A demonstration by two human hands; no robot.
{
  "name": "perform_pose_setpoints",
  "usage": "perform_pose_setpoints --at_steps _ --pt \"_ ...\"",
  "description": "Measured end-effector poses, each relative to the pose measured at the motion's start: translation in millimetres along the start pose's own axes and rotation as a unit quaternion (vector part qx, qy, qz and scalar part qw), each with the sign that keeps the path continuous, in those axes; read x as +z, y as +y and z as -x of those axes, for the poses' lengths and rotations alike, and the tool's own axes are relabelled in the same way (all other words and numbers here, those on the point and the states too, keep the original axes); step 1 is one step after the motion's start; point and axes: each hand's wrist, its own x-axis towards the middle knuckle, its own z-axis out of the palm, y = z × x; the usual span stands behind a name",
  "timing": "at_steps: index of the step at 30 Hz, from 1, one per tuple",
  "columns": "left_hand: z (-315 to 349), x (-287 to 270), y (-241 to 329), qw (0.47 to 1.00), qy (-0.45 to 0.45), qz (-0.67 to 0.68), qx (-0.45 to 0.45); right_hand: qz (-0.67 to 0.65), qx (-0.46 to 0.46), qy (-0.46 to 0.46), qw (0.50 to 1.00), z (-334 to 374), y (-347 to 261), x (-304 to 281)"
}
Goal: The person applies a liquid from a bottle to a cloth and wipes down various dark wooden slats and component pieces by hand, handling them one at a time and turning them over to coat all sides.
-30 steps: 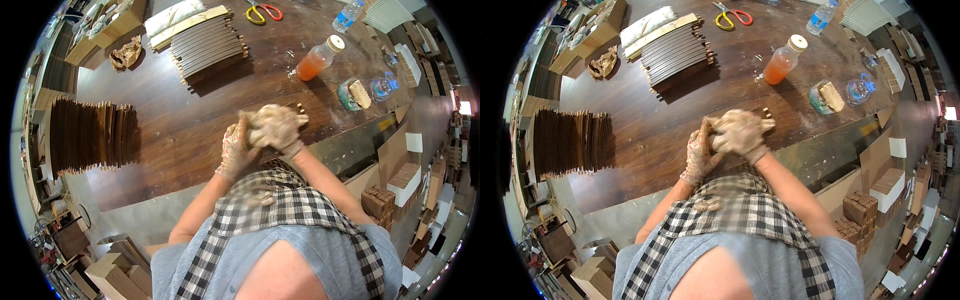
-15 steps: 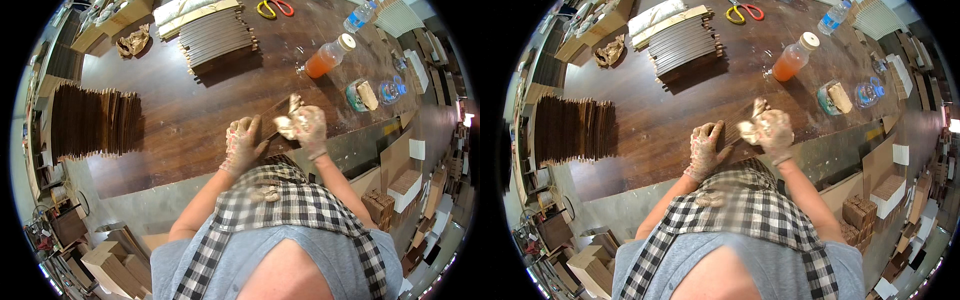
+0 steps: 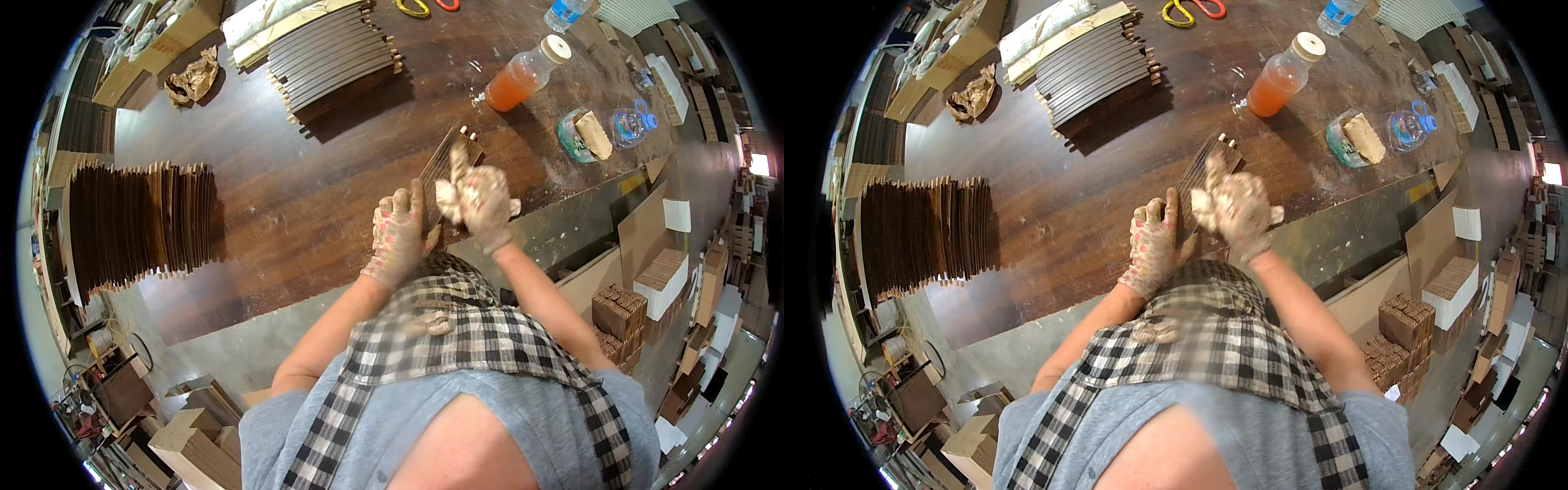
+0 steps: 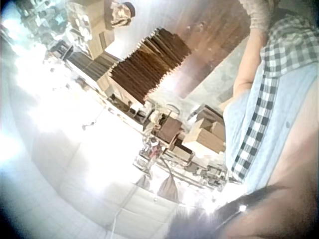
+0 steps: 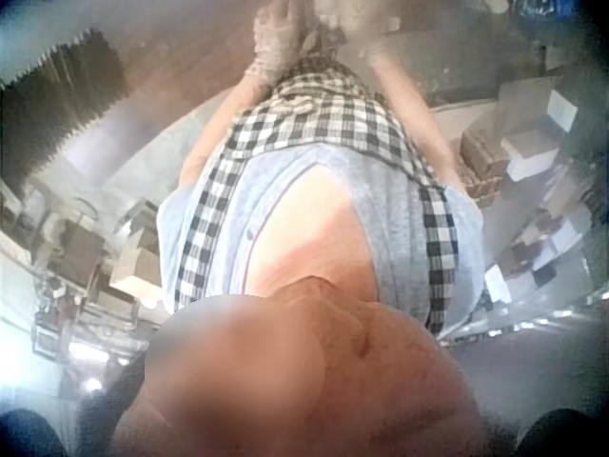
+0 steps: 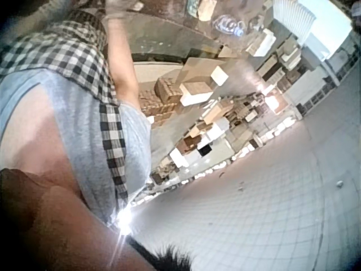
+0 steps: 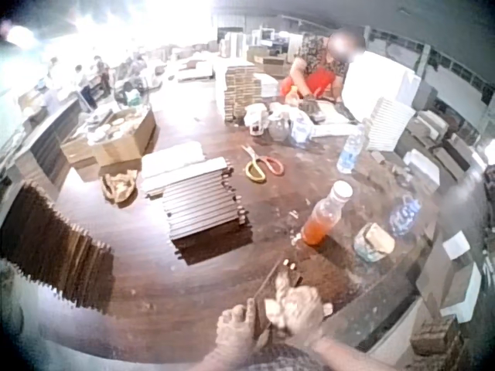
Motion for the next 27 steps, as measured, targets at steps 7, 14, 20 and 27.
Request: perform_pose_setpoints --at_steps 7,14,20,27 --pt "-1.5 0.3 -2.0 0.999 0.02 -0.021 0.018 0.067 -0.044 0.011 0.997 4.7 -6.0 4.0" --pt "-2.0 7.4 -7.1 0.997 0.011 -0.072 0.021 0.003 -0.149 0.038 0.988 26.7 -23.8 14.2" --pt "-0.5 6.6 0.5 0.999 0.029 -0.025 0.023 0.004 0.042 0.062 0.997 -20.0 21.2 12.1" --pt "-3.2 -5.3 7.2 1.0 0.011 -0.03 0.0 0.0 -0.068 0.052 0.996 -5.2 2.9 12.3"
